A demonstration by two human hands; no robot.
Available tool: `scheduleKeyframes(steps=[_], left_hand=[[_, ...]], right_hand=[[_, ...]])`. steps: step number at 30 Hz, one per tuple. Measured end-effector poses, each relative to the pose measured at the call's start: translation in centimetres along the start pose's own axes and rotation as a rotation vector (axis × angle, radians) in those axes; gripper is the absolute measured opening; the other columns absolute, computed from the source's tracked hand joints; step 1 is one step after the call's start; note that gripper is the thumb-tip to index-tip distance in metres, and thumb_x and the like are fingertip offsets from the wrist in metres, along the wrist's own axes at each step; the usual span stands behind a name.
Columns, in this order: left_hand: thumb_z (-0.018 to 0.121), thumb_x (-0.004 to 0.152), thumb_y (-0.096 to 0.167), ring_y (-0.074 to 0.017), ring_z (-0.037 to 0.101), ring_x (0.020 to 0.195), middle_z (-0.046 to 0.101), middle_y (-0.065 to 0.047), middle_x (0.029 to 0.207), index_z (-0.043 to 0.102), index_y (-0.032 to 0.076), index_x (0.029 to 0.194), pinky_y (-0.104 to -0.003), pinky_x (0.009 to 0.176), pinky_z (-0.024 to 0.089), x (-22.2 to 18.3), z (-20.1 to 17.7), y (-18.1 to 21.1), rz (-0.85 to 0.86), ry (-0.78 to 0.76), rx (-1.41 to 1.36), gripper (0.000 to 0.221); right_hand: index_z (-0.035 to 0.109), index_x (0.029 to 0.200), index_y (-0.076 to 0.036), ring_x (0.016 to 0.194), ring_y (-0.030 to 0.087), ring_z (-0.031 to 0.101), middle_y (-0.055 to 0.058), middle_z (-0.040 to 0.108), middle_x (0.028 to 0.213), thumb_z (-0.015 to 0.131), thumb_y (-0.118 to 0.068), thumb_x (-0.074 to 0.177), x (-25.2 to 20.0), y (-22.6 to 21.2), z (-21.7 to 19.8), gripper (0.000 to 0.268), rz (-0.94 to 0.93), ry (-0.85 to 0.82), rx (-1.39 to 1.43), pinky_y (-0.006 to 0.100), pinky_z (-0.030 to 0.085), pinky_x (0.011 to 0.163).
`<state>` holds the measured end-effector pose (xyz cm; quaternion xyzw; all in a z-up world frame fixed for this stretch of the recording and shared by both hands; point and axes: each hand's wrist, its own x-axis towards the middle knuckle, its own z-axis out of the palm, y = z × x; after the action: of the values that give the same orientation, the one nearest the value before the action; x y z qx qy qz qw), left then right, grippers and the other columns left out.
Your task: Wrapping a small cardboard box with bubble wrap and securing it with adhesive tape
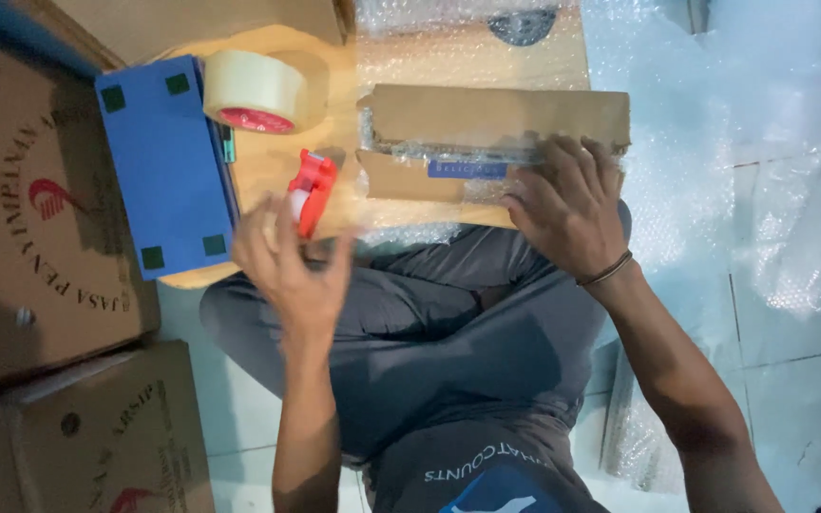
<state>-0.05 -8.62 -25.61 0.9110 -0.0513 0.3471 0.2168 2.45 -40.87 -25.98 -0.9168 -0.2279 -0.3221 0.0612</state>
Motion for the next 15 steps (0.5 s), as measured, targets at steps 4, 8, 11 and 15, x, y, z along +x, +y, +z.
scheduleKeyframes(steps=[4,8,11,15], left_hand=[[0.089,0.085,0.033,-0.0372,0.058,0.123,0.062,-0.018,0.125,0.072,0.006,0.113,-0.056,0.101,0.047,0.1,2.5,2.6,0.409,-0.195,-0.223,0.042],[0.086,0.086,0.014,-0.0335,0.058,0.127,0.066,-0.016,0.123,0.071,0.008,0.105,-0.054,0.101,0.050,1.1,6.6,2.3,0.672,-0.202,-0.226,0.025],[0.084,0.089,0.013,-0.0315,0.061,0.117,0.066,-0.015,0.112,0.069,0.005,0.088,-0.053,0.101,0.050,2.7,5.8,3.0,0.672,-0.226,-0.272,0.017],[0.085,0.087,0.013,-0.0282,0.060,0.112,0.067,-0.011,0.105,0.073,0.008,0.087,-0.050,0.099,0.044,4.8,5.4,3.9,0.666,-0.260,-0.265,0.013]], right_hand=[[0.080,0.106,-0.013,0.118,0.039,0.067,0.016,0.074,0.117,0.083,-0.029,0.098,-0.6,0.9,0.6,0.018,-0.067,-0.010,0.111,0.057,0.045,0.109],[0.077,0.110,-0.020,0.114,0.027,0.071,0.005,0.077,0.112,0.067,-0.043,0.107,0.0,1.8,0.7,0.024,-0.097,-0.018,0.042,0.049,0.050,0.107],[0.074,0.108,-0.014,0.112,0.029,0.071,0.009,0.076,0.114,0.069,-0.040,0.106,0.4,2.5,0.8,0.027,-0.134,-0.020,0.102,0.051,0.052,0.100],[0.074,0.108,-0.017,0.114,0.030,0.069,0.008,0.074,0.114,0.075,-0.035,0.102,0.2,3.6,1.1,0.018,-0.208,-0.026,0.090,0.051,0.052,0.099]])
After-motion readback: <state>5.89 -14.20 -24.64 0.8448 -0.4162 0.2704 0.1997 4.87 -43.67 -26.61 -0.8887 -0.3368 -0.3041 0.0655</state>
